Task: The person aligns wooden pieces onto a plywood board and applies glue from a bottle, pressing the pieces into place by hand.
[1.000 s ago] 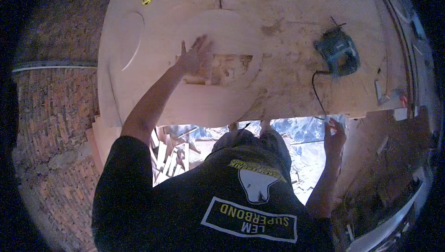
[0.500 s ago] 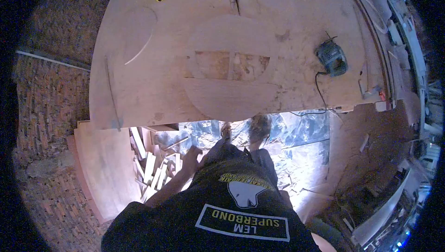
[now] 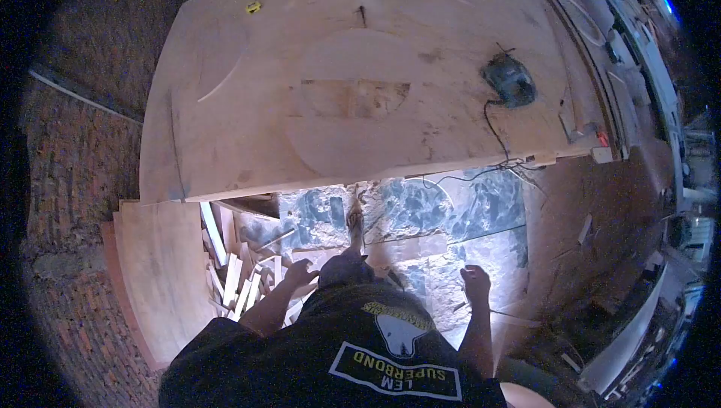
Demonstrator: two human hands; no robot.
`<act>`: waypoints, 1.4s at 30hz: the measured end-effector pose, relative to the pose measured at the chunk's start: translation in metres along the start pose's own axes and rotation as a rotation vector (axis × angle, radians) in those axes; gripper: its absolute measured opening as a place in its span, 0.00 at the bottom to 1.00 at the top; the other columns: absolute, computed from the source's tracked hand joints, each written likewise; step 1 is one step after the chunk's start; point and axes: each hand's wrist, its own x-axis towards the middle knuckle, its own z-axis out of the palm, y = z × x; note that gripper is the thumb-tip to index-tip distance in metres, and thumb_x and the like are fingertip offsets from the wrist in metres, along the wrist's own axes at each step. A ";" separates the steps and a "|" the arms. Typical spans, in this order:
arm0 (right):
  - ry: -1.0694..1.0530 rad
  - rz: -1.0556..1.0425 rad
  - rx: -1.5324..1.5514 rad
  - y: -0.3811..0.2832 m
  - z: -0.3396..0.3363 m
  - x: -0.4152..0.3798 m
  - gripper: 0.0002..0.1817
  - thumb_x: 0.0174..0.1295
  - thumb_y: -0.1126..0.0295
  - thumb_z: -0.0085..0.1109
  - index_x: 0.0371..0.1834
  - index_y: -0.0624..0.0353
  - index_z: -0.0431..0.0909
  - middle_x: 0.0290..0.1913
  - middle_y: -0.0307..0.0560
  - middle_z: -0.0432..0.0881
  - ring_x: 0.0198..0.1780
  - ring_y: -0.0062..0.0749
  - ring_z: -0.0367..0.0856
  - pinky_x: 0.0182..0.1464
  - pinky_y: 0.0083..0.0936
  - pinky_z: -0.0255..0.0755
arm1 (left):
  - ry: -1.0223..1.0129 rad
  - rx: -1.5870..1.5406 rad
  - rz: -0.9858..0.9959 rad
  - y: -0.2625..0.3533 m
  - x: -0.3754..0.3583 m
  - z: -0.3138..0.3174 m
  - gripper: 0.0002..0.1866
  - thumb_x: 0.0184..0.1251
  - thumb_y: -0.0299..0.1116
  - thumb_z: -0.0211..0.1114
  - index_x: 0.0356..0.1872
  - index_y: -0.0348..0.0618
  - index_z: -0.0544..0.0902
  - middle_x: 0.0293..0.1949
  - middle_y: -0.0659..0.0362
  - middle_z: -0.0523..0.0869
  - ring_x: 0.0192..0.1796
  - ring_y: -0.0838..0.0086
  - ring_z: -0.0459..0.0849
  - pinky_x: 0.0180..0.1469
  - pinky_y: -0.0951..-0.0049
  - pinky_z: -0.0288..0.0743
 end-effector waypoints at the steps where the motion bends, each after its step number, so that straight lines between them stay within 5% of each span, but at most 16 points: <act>1: -0.002 -0.035 -0.034 0.008 -0.001 -0.008 0.15 0.62 0.64 0.73 0.47 0.60 0.89 0.35 0.47 0.91 0.37 0.29 0.88 0.44 0.28 0.80 | -0.011 -0.022 0.034 0.014 0.003 0.002 0.33 0.62 0.58 0.72 0.59 0.42 0.84 0.54 0.45 0.89 0.60 0.52 0.86 0.64 0.55 0.79; 2: 0.020 -0.198 -0.050 0.034 0.004 -0.020 0.15 0.62 0.61 0.72 0.46 0.60 0.89 0.34 0.47 0.91 0.37 0.30 0.88 0.44 0.29 0.80 | -0.021 -0.042 0.069 0.023 0.009 0.009 0.33 0.62 0.58 0.72 0.59 0.43 0.84 0.55 0.46 0.89 0.60 0.52 0.86 0.64 0.55 0.79; 6: -0.046 -0.193 -0.230 0.172 0.024 -0.091 0.16 0.66 0.54 0.66 0.42 0.55 0.90 0.38 0.47 0.92 0.43 0.37 0.91 0.47 0.35 0.81 | -0.050 -0.025 0.136 0.077 0.007 0.033 0.32 0.62 0.58 0.73 0.58 0.43 0.85 0.55 0.46 0.89 0.60 0.52 0.86 0.64 0.56 0.78; 7: -0.168 -0.244 -0.437 0.220 0.021 -0.117 0.17 0.69 0.51 0.61 0.41 0.52 0.90 0.41 0.49 0.91 0.46 0.48 0.88 0.52 0.43 0.80 | -0.048 -0.008 0.142 0.084 0.000 0.042 0.32 0.62 0.58 0.73 0.57 0.43 0.85 0.55 0.46 0.89 0.60 0.52 0.86 0.64 0.56 0.78; 8: -0.242 -0.030 -0.402 0.236 0.015 -0.147 0.18 0.69 0.51 0.60 0.38 0.53 0.89 0.41 0.49 0.91 0.45 0.52 0.88 0.49 0.45 0.80 | -0.062 -0.018 0.121 0.091 -0.008 0.054 0.32 0.62 0.58 0.73 0.57 0.43 0.86 0.55 0.45 0.89 0.60 0.52 0.86 0.64 0.56 0.78; 10: -0.102 0.362 -0.030 0.418 0.065 -0.220 0.19 0.67 0.51 0.63 0.39 0.56 0.89 0.39 0.49 0.90 0.41 0.48 0.87 0.45 0.47 0.79 | -0.081 -0.036 0.090 0.111 -0.021 0.073 0.32 0.62 0.59 0.73 0.56 0.43 0.86 0.55 0.45 0.89 0.60 0.52 0.86 0.65 0.56 0.78; 21: -0.266 0.255 -0.530 0.532 -0.032 -0.351 0.18 0.67 0.53 0.67 0.41 0.58 0.89 0.37 0.49 0.89 0.38 0.42 0.87 0.42 0.44 0.80 | -0.259 0.253 0.073 0.181 -0.105 0.170 0.34 0.62 0.62 0.72 0.59 0.43 0.86 0.59 0.45 0.87 0.62 0.52 0.85 0.66 0.57 0.78; 25: -0.274 0.102 -0.638 0.579 -0.008 -0.365 0.18 0.66 0.53 0.68 0.42 0.59 0.89 0.37 0.48 0.89 0.36 0.40 0.86 0.41 0.42 0.81 | -0.402 0.526 0.282 0.210 -0.092 0.198 0.33 0.63 0.62 0.69 0.56 0.44 0.88 0.59 0.46 0.87 0.62 0.52 0.86 0.63 0.54 0.79; 26: -0.265 0.084 -0.615 0.570 0.006 -0.363 0.18 0.66 0.53 0.68 0.42 0.60 0.89 0.37 0.48 0.89 0.36 0.40 0.86 0.40 0.42 0.81 | -0.423 0.593 0.347 0.224 -0.086 0.199 0.33 0.64 0.63 0.67 0.54 0.43 0.89 0.58 0.45 0.88 0.61 0.51 0.86 0.63 0.53 0.79; 28: 0.220 0.673 0.803 0.536 0.008 -0.337 0.20 0.64 0.64 0.69 0.54 0.67 0.84 0.36 0.50 0.88 0.33 0.32 0.86 0.30 0.27 0.79 | -0.377 0.546 0.402 0.255 -0.073 0.200 0.33 0.65 0.63 0.67 0.54 0.42 0.89 0.57 0.45 0.88 0.61 0.51 0.86 0.64 0.53 0.78; 31: 0.233 0.487 0.581 0.391 -0.084 -0.309 0.23 0.64 0.62 0.70 0.58 0.66 0.83 0.39 0.52 0.88 0.34 0.33 0.86 0.33 0.28 0.78 | -0.326 0.558 0.481 0.283 -0.015 0.225 0.33 0.60 0.64 0.73 0.50 0.44 0.89 0.52 0.47 0.90 0.55 0.52 0.87 0.61 0.55 0.79; 38: 0.489 0.870 0.764 0.400 -0.057 -0.361 0.23 0.61 0.58 0.73 0.54 0.62 0.87 0.34 0.48 0.91 0.32 0.28 0.88 0.35 0.30 0.81 | -0.428 0.857 0.804 0.441 0.110 0.259 0.31 0.62 0.63 0.67 0.37 0.39 0.91 0.39 0.42 0.91 0.45 0.46 0.90 0.50 0.48 0.82; 39: 0.509 0.979 0.683 0.387 -0.052 -0.374 0.21 0.60 0.58 0.73 0.52 0.61 0.88 0.34 0.48 0.91 0.33 0.28 0.89 0.35 0.30 0.80 | -0.554 0.952 0.939 0.489 0.110 0.254 0.30 0.63 0.64 0.66 0.40 0.42 0.90 0.40 0.42 0.90 0.45 0.44 0.89 0.49 0.46 0.81; 40: 0.550 1.271 0.799 0.368 -0.044 -0.383 0.19 0.60 0.57 0.73 0.49 0.57 0.90 0.34 0.47 0.91 0.33 0.28 0.89 0.38 0.29 0.82 | -0.375 0.794 1.175 0.491 0.162 0.283 0.26 0.68 0.61 0.64 0.41 0.46 0.90 0.43 0.43 0.90 0.43 0.44 0.88 0.46 0.45 0.80; 41: 0.532 1.346 0.775 0.360 -0.040 -0.395 0.19 0.60 0.56 0.73 0.49 0.56 0.90 0.35 0.47 0.91 0.35 0.30 0.90 0.40 0.30 0.82 | -0.583 0.773 1.326 0.535 0.162 0.285 0.24 0.72 0.57 0.63 0.43 0.44 0.88 0.40 0.44 0.89 0.42 0.46 0.88 0.42 0.46 0.79; 42: 0.494 1.411 0.759 0.352 -0.038 -0.405 0.19 0.59 0.55 0.73 0.48 0.55 0.91 0.36 0.47 0.91 0.36 0.32 0.91 0.41 0.31 0.83 | -0.430 0.772 1.639 0.552 0.186 0.307 0.19 0.71 0.51 0.65 0.41 0.44 0.88 0.36 0.49 0.88 0.39 0.51 0.88 0.38 0.49 0.79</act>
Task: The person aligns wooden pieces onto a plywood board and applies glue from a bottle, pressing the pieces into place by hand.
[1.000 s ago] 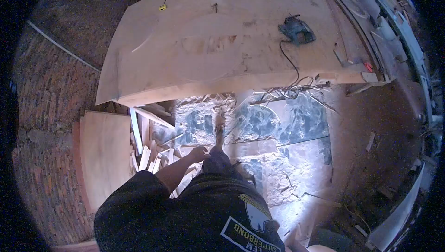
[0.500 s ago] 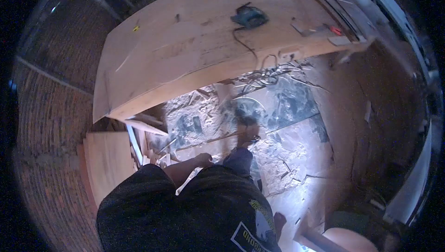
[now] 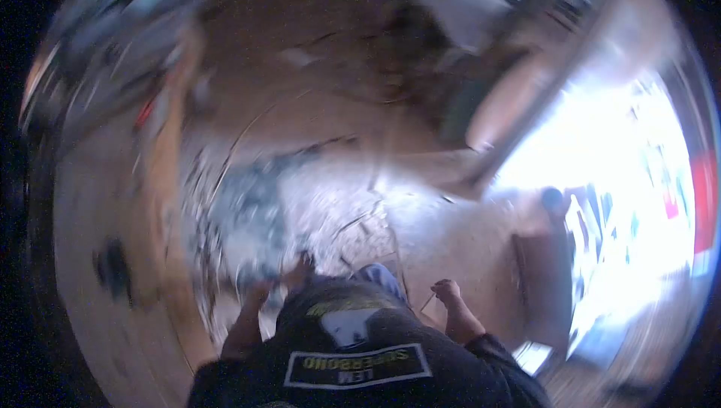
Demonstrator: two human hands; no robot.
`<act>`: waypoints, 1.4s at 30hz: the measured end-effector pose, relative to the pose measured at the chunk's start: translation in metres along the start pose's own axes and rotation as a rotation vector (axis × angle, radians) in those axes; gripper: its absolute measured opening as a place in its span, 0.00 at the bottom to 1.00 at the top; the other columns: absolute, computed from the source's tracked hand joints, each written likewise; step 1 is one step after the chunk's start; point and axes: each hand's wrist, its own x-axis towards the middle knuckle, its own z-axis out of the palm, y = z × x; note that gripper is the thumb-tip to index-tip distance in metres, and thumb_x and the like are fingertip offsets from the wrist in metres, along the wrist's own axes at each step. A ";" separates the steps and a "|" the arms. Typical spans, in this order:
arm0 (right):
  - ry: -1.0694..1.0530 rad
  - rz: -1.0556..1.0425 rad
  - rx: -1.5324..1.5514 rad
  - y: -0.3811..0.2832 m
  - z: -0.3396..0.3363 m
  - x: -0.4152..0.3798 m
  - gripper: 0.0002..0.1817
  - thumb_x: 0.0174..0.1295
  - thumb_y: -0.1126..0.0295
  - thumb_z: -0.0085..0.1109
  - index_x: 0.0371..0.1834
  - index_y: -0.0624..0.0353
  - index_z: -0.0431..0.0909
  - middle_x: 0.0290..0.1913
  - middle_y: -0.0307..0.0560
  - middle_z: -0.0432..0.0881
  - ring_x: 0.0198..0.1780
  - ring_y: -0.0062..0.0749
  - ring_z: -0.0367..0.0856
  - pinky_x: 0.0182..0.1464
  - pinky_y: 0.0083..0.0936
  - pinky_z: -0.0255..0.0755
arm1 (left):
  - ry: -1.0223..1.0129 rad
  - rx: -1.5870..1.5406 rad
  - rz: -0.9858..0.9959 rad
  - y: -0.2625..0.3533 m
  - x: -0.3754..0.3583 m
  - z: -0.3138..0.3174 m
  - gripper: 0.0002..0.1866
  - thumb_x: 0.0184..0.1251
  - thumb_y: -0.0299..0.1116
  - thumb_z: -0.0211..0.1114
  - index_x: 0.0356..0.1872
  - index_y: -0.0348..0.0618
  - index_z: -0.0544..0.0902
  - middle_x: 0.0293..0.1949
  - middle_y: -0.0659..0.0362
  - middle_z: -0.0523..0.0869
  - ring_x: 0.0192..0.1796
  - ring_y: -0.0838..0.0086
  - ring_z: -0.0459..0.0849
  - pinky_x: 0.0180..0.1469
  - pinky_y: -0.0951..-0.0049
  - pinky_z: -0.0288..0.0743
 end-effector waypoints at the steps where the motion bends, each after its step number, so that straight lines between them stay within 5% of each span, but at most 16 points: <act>1: -0.013 0.048 -0.045 0.012 0.004 -0.005 0.19 0.59 0.54 0.72 0.48 0.53 0.91 0.37 0.47 0.92 0.37 0.34 0.91 0.43 0.31 0.83 | -0.115 0.386 0.207 -0.006 0.027 -0.034 0.12 0.70 0.45 0.65 0.38 0.49 0.87 0.34 0.53 0.86 0.38 0.55 0.88 0.36 0.52 0.79; 3: 0.020 -0.034 -0.100 0.068 0.037 0.026 0.20 0.58 0.50 0.72 0.46 0.51 0.92 0.44 0.45 0.92 0.45 0.41 0.91 0.51 0.34 0.84 | -0.246 0.397 0.274 -0.006 0.078 -0.080 0.09 0.67 0.43 0.67 0.38 0.50 0.88 0.36 0.51 0.89 0.42 0.55 0.89 0.44 0.52 0.82; 5: 0.046 -0.045 0.085 0.079 0.061 0.030 0.20 0.58 0.49 0.72 0.46 0.50 0.92 0.47 0.44 0.92 0.49 0.43 0.91 0.53 0.36 0.83 | -0.223 -0.141 -0.245 -0.010 0.131 -0.099 0.16 0.64 0.47 0.71 0.41 0.45 0.90 0.41 0.47 0.91 0.48 0.51 0.89 0.51 0.53 0.82; 10: -0.047 0.097 0.076 0.032 0.092 -0.009 0.22 0.57 0.46 0.71 0.47 0.48 0.92 0.48 0.45 0.92 0.50 0.43 0.90 0.53 0.36 0.83 | -0.307 -0.222 -0.519 -0.014 0.226 -0.106 0.20 0.55 0.50 0.78 0.35 0.43 0.92 0.40 0.45 0.92 0.47 0.50 0.90 0.53 0.55 0.82; 12: -0.081 0.111 0.161 0.038 0.111 0.005 0.23 0.55 0.45 0.72 0.47 0.46 0.92 0.48 0.46 0.92 0.50 0.43 0.90 0.53 0.36 0.83 | -0.278 -0.231 -0.343 0.000 0.254 -0.100 0.13 0.58 0.42 0.77 0.33 0.43 0.89 0.24 0.61 0.85 0.25 0.72 0.81 0.30 0.62 0.78; 14: -0.122 0.129 0.140 0.036 0.106 0.023 0.22 0.54 0.45 0.72 0.47 0.45 0.92 0.48 0.46 0.92 0.50 0.43 0.90 0.53 0.36 0.83 | -0.428 -0.235 -0.593 0.041 0.277 -0.110 0.19 0.56 0.51 0.77 0.35 0.43 0.92 0.37 0.49 0.92 0.45 0.57 0.91 0.52 0.58 0.82; 18: -0.013 0.214 0.147 0.002 0.060 0.056 0.22 0.52 0.46 0.74 0.44 0.47 0.93 0.44 0.47 0.92 0.47 0.44 0.91 0.52 0.36 0.83 | -0.417 -0.152 -0.341 0.085 0.316 -0.087 0.20 0.57 0.51 0.76 0.35 0.42 0.91 0.37 0.50 0.93 0.43 0.57 0.90 0.53 0.60 0.82; 20: -0.025 0.212 0.208 -0.011 0.023 0.091 0.22 0.51 0.47 0.75 0.43 0.48 0.93 0.42 0.48 0.92 0.46 0.44 0.91 0.52 0.37 0.83 | -0.507 -0.081 0.056 0.087 0.344 -0.068 0.21 0.59 0.52 0.75 0.37 0.42 0.91 0.38 0.50 0.93 0.39 0.58 0.91 0.49 0.62 0.83; 22: -0.041 0.192 0.246 -0.016 -0.011 0.131 0.21 0.51 0.48 0.76 0.42 0.50 0.93 0.41 0.49 0.92 0.45 0.45 0.91 0.52 0.38 0.83 | -0.511 -0.127 -0.086 0.114 0.360 -0.064 0.19 0.60 0.50 0.74 0.38 0.43 0.90 0.36 0.51 0.92 0.37 0.59 0.90 0.46 0.61 0.83; 27: 0.138 0.022 0.116 -0.086 -0.171 0.250 0.18 0.52 0.51 0.75 0.39 0.52 0.93 0.41 0.51 0.92 0.45 0.47 0.91 0.52 0.38 0.83 | -0.381 -0.217 -0.176 0.196 0.438 -0.059 0.13 0.64 0.44 0.72 0.39 0.46 0.89 0.33 0.54 0.91 0.31 0.63 0.88 0.37 0.60 0.81; 31: 0.612 -0.371 0.018 -0.172 -0.334 0.386 0.11 0.65 0.61 0.65 0.34 0.55 0.91 0.37 0.56 0.90 0.40 0.49 0.90 0.43 0.45 0.81 | -0.097 -0.166 0.148 0.238 0.493 -0.046 0.08 0.67 0.40 0.71 0.40 0.49 0.89 0.30 0.57 0.90 0.26 0.66 0.87 0.30 0.59 0.80; 33: 0.673 -0.460 0.337 -0.254 -0.447 0.396 0.08 0.62 0.66 0.67 0.34 0.60 0.90 0.29 0.50 0.88 0.35 0.34 0.88 0.38 0.35 0.81 | -0.249 -0.591 -0.702 0.319 0.527 -0.080 0.10 0.70 0.38 0.71 0.40 0.42 0.89 0.30 0.58 0.89 0.28 0.73 0.86 0.29 0.67 0.79; 34: 0.808 -0.664 0.292 -0.286 -0.498 0.416 0.09 0.60 0.67 0.71 0.36 0.61 0.91 0.29 0.46 0.89 0.34 0.27 0.87 0.38 0.33 0.80 | -0.250 -0.734 -0.695 0.335 0.540 -0.086 0.12 0.70 0.37 0.73 0.41 0.38 0.89 0.30 0.58 0.89 0.30 0.74 0.86 0.29 0.72 0.78; 37: 0.990 -0.744 0.626 -0.400 -0.638 0.384 0.08 0.61 0.67 0.72 0.36 0.61 0.92 0.31 0.47 0.91 0.34 0.26 0.87 0.40 0.32 0.81 | -0.223 -0.643 -0.360 0.338 0.576 -0.081 0.11 0.69 0.36 0.73 0.43 0.38 0.90 0.31 0.56 0.90 0.29 0.73 0.87 0.29 0.71 0.79; 38: 1.095 -0.733 0.655 -0.431 -0.676 0.371 0.09 0.61 0.66 0.73 0.36 0.60 0.92 0.31 0.44 0.90 0.34 0.24 0.86 0.40 0.29 0.80 | -0.225 -0.612 -0.529 0.346 0.583 -0.083 0.13 0.69 0.39 0.73 0.45 0.39 0.90 0.30 0.58 0.90 0.29 0.75 0.86 0.31 0.72 0.80; 42: 1.138 -0.819 0.938 -0.508 -0.790 0.338 0.14 0.62 0.60 0.72 0.42 0.61 0.91 0.32 0.48 0.90 0.36 0.27 0.86 0.43 0.29 0.78 | -0.439 -0.447 -0.351 0.272 0.604 -0.050 0.15 0.69 0.43 0.72 0.45 0.43 0.91 0.33 0.54 0.91 0.30 0.69 0.87 0.34 0.66 0.81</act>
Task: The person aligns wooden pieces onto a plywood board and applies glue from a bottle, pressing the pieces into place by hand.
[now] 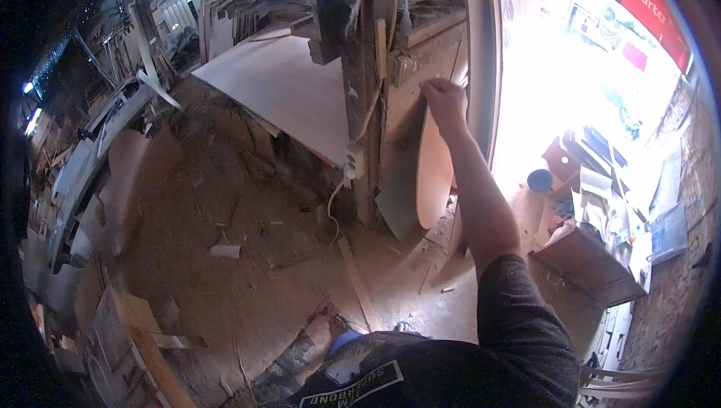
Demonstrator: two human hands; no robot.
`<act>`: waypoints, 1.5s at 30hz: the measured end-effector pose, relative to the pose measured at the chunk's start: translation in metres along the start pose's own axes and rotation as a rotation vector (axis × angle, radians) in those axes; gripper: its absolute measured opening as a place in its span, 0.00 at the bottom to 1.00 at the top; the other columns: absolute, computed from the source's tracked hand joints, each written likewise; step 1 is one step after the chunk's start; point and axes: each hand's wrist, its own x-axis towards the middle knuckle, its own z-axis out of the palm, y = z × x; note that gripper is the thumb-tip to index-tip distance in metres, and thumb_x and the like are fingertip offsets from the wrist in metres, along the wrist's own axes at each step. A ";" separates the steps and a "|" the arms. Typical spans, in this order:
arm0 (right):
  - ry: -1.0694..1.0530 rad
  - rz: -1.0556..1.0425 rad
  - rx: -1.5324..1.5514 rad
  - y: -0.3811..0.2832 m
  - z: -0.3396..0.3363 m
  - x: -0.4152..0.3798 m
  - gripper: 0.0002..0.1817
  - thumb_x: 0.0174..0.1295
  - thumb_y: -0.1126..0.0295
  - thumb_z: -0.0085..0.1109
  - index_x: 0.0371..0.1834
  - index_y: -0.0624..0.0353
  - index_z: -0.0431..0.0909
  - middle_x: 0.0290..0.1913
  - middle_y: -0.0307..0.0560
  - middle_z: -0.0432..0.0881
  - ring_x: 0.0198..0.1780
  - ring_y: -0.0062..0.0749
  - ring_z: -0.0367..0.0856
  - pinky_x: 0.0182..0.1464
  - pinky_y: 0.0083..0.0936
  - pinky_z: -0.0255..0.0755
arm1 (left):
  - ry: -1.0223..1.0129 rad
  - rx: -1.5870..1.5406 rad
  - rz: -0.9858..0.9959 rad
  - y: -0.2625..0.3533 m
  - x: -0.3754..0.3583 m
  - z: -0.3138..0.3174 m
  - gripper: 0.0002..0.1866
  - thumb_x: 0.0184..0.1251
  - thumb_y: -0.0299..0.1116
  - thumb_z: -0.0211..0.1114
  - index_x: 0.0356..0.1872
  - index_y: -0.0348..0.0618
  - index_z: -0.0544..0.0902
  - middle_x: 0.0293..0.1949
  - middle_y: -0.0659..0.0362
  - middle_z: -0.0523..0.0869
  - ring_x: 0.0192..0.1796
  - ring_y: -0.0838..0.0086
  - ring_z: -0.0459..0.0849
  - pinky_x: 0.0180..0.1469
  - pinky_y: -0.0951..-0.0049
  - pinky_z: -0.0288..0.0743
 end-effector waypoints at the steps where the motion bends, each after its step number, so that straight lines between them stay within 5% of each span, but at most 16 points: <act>1: 0.043 -0.021 -0.015 -0.022 0.005 0.015 0.14 0.62 0.62 0.73 0.43 0.61 0.92 0.35 0.45 0.91 0.37 0.28 0.86 0.43 0.28 0.78 | 0.029 0.035 -0.037 0.007 0.004 -0.010 0.14 0.69 0.43 0.71 0.45 0.43 0.91 0.35 0.54 0.90 0.32 0.67 0.87 0.35 0.65 0.81; 5: 0.146 -0.144 0.001 -0.014 0.030 0.109 0.14 0.63 0.62 0.74 0.46 0.60 0.92 0.39 0.46 0.93 0.42 0.30 0.88 0.48 0.28 0.79 | 0.155 0.093 -0.075 0.027 0.040 -0.066 0.13 0.69 0.42 0.68 0.46 0.46 0.90 0.40 0.53 0.89 0.38 0.62 0.86 0.42 0.60 0.80; 7: 0.164 -0.171 -0.091 -0.010 0.038 0.145 0.13 0.64 0.64 0.74 0.47 0.58 0.92 0.34 0.39 0.89 0.31 0.19 0.77 0.34 0.24 0.72 | 0.236 0.148 -0.044 0.034 0.062 -0.097 0.13 0.68 0.42 0.67 0.46 0.47 0.89 0.42 0.53 0.88 0.41 0.60 0.86 0.45 0.57 0.80; 9: 0.072 -0.318 -0.100 0.030 0.047 0.201 0.17 0.65 0.63 0.72 0.54 0.57 0.90 0.40 0.46 0.90 0.39 0.30 0.85 0.47 0.28 0.79 | 0.336 0.263 0.038 0.032 0.084 -0.122 0.13 0.68 0.41 0.65 0.46 0.48 0.89 0.44 0.52 0.87 0.44 0.57 0.85 0.48 0.55 0.79; 13: -0.105 -0.316 -0.245 0.068 0.076 0.257 0.17 0.64 0.61 0.73 0.51 0.58 0.90 0.39 0.47 0.90 0.38 0.32 0.85 0.46 0.30 0.79 | 0.673 0.777 0.295 0.020 0.108 -0.126 0.13 0.67 0.40 0.62 0.47 0.50 0.88 0.49 0.51 0.86 0.50 0.52 0.85 0.55 0.49 0.79; 14: -0.149 -0.309 -0.253 0.078 0.087 0.271 0.17 0.64 0.60 0.73 0.50 0.58 0.90 0.38 0.47 0.89 0.38 0.32 0.84 0.46 0.31 0.79 | 0.829 0.858 0.592 0.044 0.098 -0.127 0.10 0.67 0.39 0.64 0.42 0.48 0.87 0.45 0.52 0.86 0.49 0.52 0.85 0.52 0.51 0.80; 15: -0.190 -0.310 -0.254 0.087 0.107 0.284 0.17 0.63 0.59 0.73 0.49 0.58 0.90 0.38 0.47 0.89 0.37 0.33 0.84 0.45 0.31 0.79 | 0.888 0.837 0.549 0.069 0.091 -0.121 0.11 0.65 0.38 0.65 0.44 0.48 0.88 0.41 0.53 0.87 0.48 0.54 0.86 0.49 0.52 0.81; 16: -0.224 -0.302 -0.266 0.091 0.125 0.291 0.17 0.63 0.59 0.73 0.49 0.58 0.89 0.38 0.47 0.89 0.37 0.33 0.84 0.45 0.32 0.79 | 0.814 0.779 0.423 0.070 0.088 -0.102 0.18 0.68 0.31 0.61 0.58 0.48 0.85 0.57 0.52 0.86 0.58 0.52 0.83 0.64 0.55 0.77; 17: -0.248 -0.300 -0.267 0.093 0.140 0.296 0.17 0.63 0.58 0.73 0.48 0.58 0.89 0.37 0.47 0.89 0.37 0.34 0.84 0.45 0.32 0.79 | 0.771 0.287 0.217 0.065 0.101 -0.084 0.15 0.71 0.33 0.61 0.56 0.47 0.85 0.53 0.52 0.88 0.55 0.54 0.85 0.63 0.57 0.78; 21: -0.279 -0.294 -0.289 0.099 0.171 0.298 0.18 0.62 0.56 0.74 0.45 0.59 0.89 0.36 0.48 0.89 0.35 0.36 0.84 0.43 0.34 0.79 | 0.715 -0.287 -0.398 0.102 0.060 0.014 0.28 0.61 0.57 0.74 0.49 0.42 0.89 0.49 0.46 0.91 0.50 0.51 0.90 0.55 0.56 0.83; 25: -0.273 -0.332 -0.300 0.109 0.172 0.293 0.19 0.61 0.53 0.75 0.42 0.59 0.89 0.34 0.49 0.88 0.34 0.38 0.84 0.42 0.36 0.79 | 0.299 0.205 -0.478 0.090 0.001 0.125 0.34 0.73 0.64 0.57 0.42 0.38 0.92 0.47 0.43 0.90 0.56 0.49 0.86 0.60 0.51 0.79; 29: -0.217 -0.397 -0.292 0.095 0.162 0.266 0.21 0.60 0.51 0.75 0.39 0.60 0.88 0.32 0.49 0.88 0.33 0.40 0.84 0.40 0.37 0.79 | 0.243 -0.027 -0.649 0.077 -0.058 0.231 0.34 0.67 0.67 0.62 0.40 0.41 0.92 0.46 0.45 0.91 0.53 0.49 0.88 0.58 0.53 0.80; 32: -0.134 -0.452 -0.263 0.077 0.146 0.233 0.22 0.59 0.49 0.76 0.36 0.60 0.88 0.31 0.50 0.88 0.32 0.42 0.84 0.39 0.39 0.79 | 0.468 -0.415 -0.789 0.093 -0.100 0.279 0.27 0.60 0.64 0.73 0.34 0.47 0.93 0.39 0.54 0.94 0.47 0.61 0.91 0.50 0.58 0.83; 39: 0.065 -0.514 -0.102 0.016 0.090 0.118 0.26 0.57 0.45 0.77 0.31 0.61 0.88 0.28 0.51 0.87 0.29 0.45 0.83 0.37 0.42 0.79 | 0.705 -0.625 -0.677 0.102 -0.132 0.312 0.28 0.58 0.61 0.73 0.37 0.42 0.93 0.42 0.49 0.93 0.47 0.57 0.91 0.53 0.59 0.82; 41: 0.081 -0.519 -0.031 -0.008 0.074 0.078 0.27 0.56 0.44 0.77 0.30 0.61 0.88 0.27 0.51 0.87 0.29 0.47 0.83 0.36 0.43 0.79 | 0.453 -0.197 -0.589 0.072 -0.125 0.312 0.34 0.61 0.66 0.68 0.44 0.41 0.92 0.46 0.48 0.92 0.51 0.52 0.89 0.58 0.54 0.80; 45: 0.030 -0.520 0.108 -0.044 0.056 -0.013 0.29 0.55 0.41 0.78 0.26 0.61 0.87 0.26 0.52 0.86 0.27 0.49 0.83 0.35 0.44 0.79 | 0.873 -0.740 -0.658 0.078 -0.173 0.327 0.32 0.60 0.63 0.73 0.50 0.44 0.91 0.45 0.44 0.92 0.51 0.53 0.90 0.57 0.58 0.81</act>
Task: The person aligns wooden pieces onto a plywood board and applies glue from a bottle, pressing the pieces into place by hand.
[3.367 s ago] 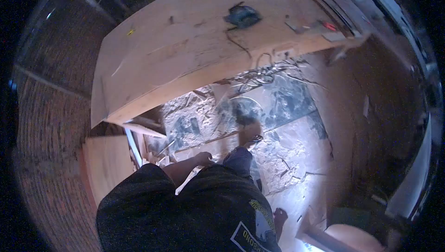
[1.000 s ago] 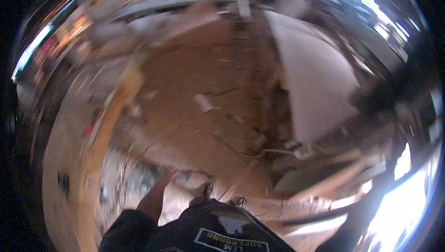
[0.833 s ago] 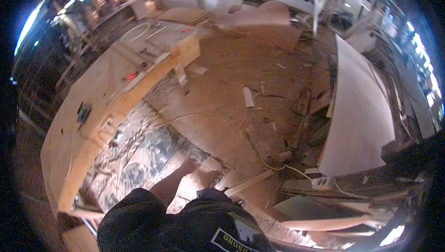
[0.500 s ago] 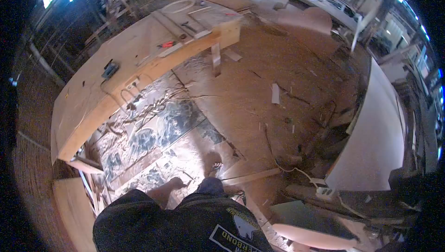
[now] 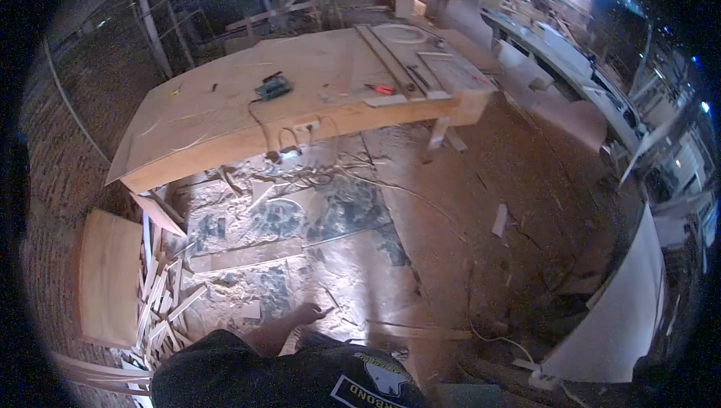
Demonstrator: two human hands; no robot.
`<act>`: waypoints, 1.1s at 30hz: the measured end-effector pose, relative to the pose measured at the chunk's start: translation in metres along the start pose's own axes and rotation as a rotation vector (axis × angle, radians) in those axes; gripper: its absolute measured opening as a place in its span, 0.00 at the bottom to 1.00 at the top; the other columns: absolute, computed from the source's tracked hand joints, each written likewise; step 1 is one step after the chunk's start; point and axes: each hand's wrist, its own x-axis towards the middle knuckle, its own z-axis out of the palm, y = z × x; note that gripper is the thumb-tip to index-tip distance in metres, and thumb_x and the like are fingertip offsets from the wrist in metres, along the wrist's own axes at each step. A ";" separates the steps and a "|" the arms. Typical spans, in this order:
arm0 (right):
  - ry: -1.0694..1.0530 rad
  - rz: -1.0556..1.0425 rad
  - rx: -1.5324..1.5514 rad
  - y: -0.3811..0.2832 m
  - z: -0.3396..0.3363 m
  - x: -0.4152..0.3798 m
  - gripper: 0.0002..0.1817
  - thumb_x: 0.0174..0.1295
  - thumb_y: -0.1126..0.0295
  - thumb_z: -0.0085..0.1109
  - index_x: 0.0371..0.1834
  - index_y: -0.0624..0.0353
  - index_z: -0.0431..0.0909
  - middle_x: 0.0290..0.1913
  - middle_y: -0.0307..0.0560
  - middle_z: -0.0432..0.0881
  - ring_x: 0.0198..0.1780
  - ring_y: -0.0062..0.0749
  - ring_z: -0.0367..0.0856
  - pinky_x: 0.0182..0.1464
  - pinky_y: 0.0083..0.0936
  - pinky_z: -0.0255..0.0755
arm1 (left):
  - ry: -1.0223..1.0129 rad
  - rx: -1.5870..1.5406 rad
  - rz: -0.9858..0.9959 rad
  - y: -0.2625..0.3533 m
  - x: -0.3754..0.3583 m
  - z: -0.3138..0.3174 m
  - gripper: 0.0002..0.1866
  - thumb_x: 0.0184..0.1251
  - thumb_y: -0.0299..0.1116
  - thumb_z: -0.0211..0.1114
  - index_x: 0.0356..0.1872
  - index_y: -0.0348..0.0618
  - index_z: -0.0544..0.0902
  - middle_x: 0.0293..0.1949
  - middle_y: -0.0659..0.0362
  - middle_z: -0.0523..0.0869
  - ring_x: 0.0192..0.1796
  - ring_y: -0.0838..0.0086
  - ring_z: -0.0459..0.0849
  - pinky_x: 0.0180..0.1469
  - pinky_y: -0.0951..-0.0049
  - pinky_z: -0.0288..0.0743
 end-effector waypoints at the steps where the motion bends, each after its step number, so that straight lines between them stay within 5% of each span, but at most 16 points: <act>1: -0.028 0.006 0.034 -0.018 0.000 -0.019 0.30 0.55 0.40 0.78 0.26 0.61 0.87 0.25 0.52 0.86 0.27 0.49 0.83 0.34 0.45 0.79 | -0.003 -0.022 -0.003 -0.014 0.000 -0.011 0.32 0.60 0.60 0.76 0.53 0.43 0.90 0.46 0.43 0.92 0.51 0.55 0.90 0.57 0.59 0.82; 3: -0.170 -0.040 0.064 -0.049 0.007 -0.058 0.31 0.55 0.39 0.78 0.24 0.62 0.87 0.25 0.52 0.86 0.26 0.50 0.83 0.33 0.46 0.79 | 0.026 -0.070 0.013 -0.045 -0.018 -0.038 0.34 0.61 0.60 0.74 0.57 0.40 0.88 0.49 0.42 0.91 0.54 0.53 0.89 0.59 0.58 0.82; 5: -0.418 -0.472 -0.110 -0.046 0.038 -0.100 0.24 0.60 0.55 0.72 0.53 0.59 0.83 0.48 0.56 0.85 0.43 0.49 0.85 0.50 0.41 0.79 | 0.017 -0.035 0.002 -0.082 -0.038 -0.073 0.36 0.64 0.62 0.72 0.59 0.40 0.86 0.55 0.42 0.89 0.59 0.52 0.88 0.63 0.58 0.80; 6: -0.519 -0.691 -0.149 -0.040 0.054 -0.120 0.28 0.63 0.63 0.69 0.67 0.58 0.81 0.59 0.58 0.84 0.52 0.49 0.86 0.58 0.39 0.79 | 0.042 -0.029 -0.016 -0.111 -0.044 -0.087 0.36 0.64 0.63 0.71 0.59 0.40 0.86 0.56 0.42 0.89 0.59 0.51 0.87 0.64 0.58 0.80; 7: -0.504 -0.568 -0.129 -0.046 0.074 -0.154 0.32 0.62 0.63 0.68 0.71 0.59 0.78 0.64 0.61 0.81 0.54 0.54 0.85 0.60 0.42 0.79 | 0.065 -0.024 -0.036 -0.144 -0.051 -0.101 0.37 0.64 0.64 0.70 0.59 0.41 0.86 0.57 0.43 0.88 0.60 0.51 0.87 0.64 0.58 0.79; 10: -0.851 0.190 0.358 -0.278 -0.005 -0.211 0.21 0.69 0.57 0.68 0.55 0.64 0.88 0.50 0.57 0.89 0.49 0.46 0.86 0.52 0.39 0.77 | 0.179 0.068 -0.174 -0.235 -0.092 -0.132 0.37 0.63 0.66 0.68 0.58 0.42 0.86 0.58 0.44 0.88 0.61 0.50 0.86 0.65 0.57 0.78; 12: -0.833 0.178 0.529 -0.319 0.012 -0.259 0.27 0.67 0.51 0.71 0.50 0.69 0.88 0.45 0.54 0.89 0.43 0.39 0.83 0.51 0.37 0.75 | 0.283 0.053 -0.264 -0.268 -0.112 -0.166 0.37 0.62 0.67 0.69 0.57 0.43 0.87 0.57 0.45 0.88 0.61 0.51 0.86 0.65 0.57 0.78; 18: -1.060 0.224 0.715 -0.482 0.005 -0.377 0.22 0.67 0.59 0.73 0.50 0.71 0.87 0.43 0.53 0.89 0.43 0.38 0.83 0.48 0.36 0.76 | 0.421 -0.252 -0.452 -0.345 -0.147 -0.200 0.33 0.57 0.62 0.75 0.52 0.43 0.89 0.54 0.47 0.90 0.60 0.55 0.86 0.64 0.59 0.79; 21: -1.086 -0.067 0.825 -0.529 0.042 -0.449 0.19 0.67 0.62 0.74 0.50 0.69 0.88 0.45 0.50 0.90 0.44 0.34 0.84 0.51 0.34 0.78 | 0.494 -0.360 -0.447 -0.371 -0.125 -0.203 0.34 0.59 0.62 0.75 0.52 0.40 0.88 0.53 0.47 0.90 0.58 0.56 0.88 0.62 0.60 0.80; 23: -1.283 0.176 0.770 -0.579 0.051 -0.490 0.19 0.65 0.63 0.75 0.52 0.68 0.89 0.48 0.50 0.91 0.46 0.33 0.87 0.52 0.33 0.80 | 0.501 -0.451 -0.458 -0.372 -0.118 -0.214 0.34 0.60 0.61 0.76 0.54 0.40 0.88 0.50 0.47 0.91 0.55 0.60 0.89 0.60 0.61 0.81; 26: -1.214 0.033 0.886 -0.654 0.072 -0.571 0.19 0.67 0.59 0.74 0.48 0.65 0.90 0.41 0.43 0.90 0.41 0.26 0.83 0.48 0.28 0.76 | 0.513 -0.464 -0.478 -0.376 -0.101 -0.235 0.33 0.59 0.60 0.76 0.53 0.40 0.88 0.46 0.48 0.92 0.52 0.62 0.91 0.57 0.61 0.83; 27: -1.196 0.009 0.807 -0.685 0.075 -0.599 0.20 0.65 0.59 0.75 0.49 0.66 0.89 0.43 0.46 0.91 0.41 0.27 0.84 0.49 0.29 0.77 | 0.505 -0.238 -0.329 -0.421 -0.074 -0.216 0.32 0.59 0.59 0.77 0.51 0.39 0.89 0.45 0.48 0.93 0.50 0.61 0.92 0.56 0.61 0.84; 30: -1.352 -0.059 0.852 -0.789 0.095 -0.684 0.23 0.64 0.60 0.76 0.52 0.69 0.87 0.44 0.47 0.91 0.42 0.30 0.85 0.49 0.30 0.77 | 0.650 -0.423 -0.524 -0.404 -0.082 -0.240 0.28 0.60 0.56 0.77 0.50 0.44 0.90 0.42 0.47 0.93 0.47 0.60 0.92 0.52 0.60 0.85; 32: -1.399 -0.144 0.846 -0.841 0.095 -0.744 0.22 0.64 0.61 0.76 0.50 0.70 0.87 0.43 0.47 0.91 0.42 0.31 0.84 0.48 0.30 0.76 | 0.648 -0.533 -0.642 -0.382 -0.097 -0.274 0.15 0.66 0.47 0.73 0.44 0.50 0.90 0.44 0.47 0.91 0.47 0.56 0.90 0.52 0.56 0.82; 33: -1.369 -0.182 0.866 -0.880 0.093 -0.774 0.20 0.64 0.62 0.76 0.48 0.70 0.87 0.42 0.46 0.90 0.41 0.31 0.83 0.47 0.29 0.76 | 0.663 -0.210 -0.466 -0.413 -0.087 -0.270 0.16 0.66 0.46 0.73 0.44 0.45 0.89 0.46 0.46 0.90 0.48 0.53 0.88 0.53 0.54 0.81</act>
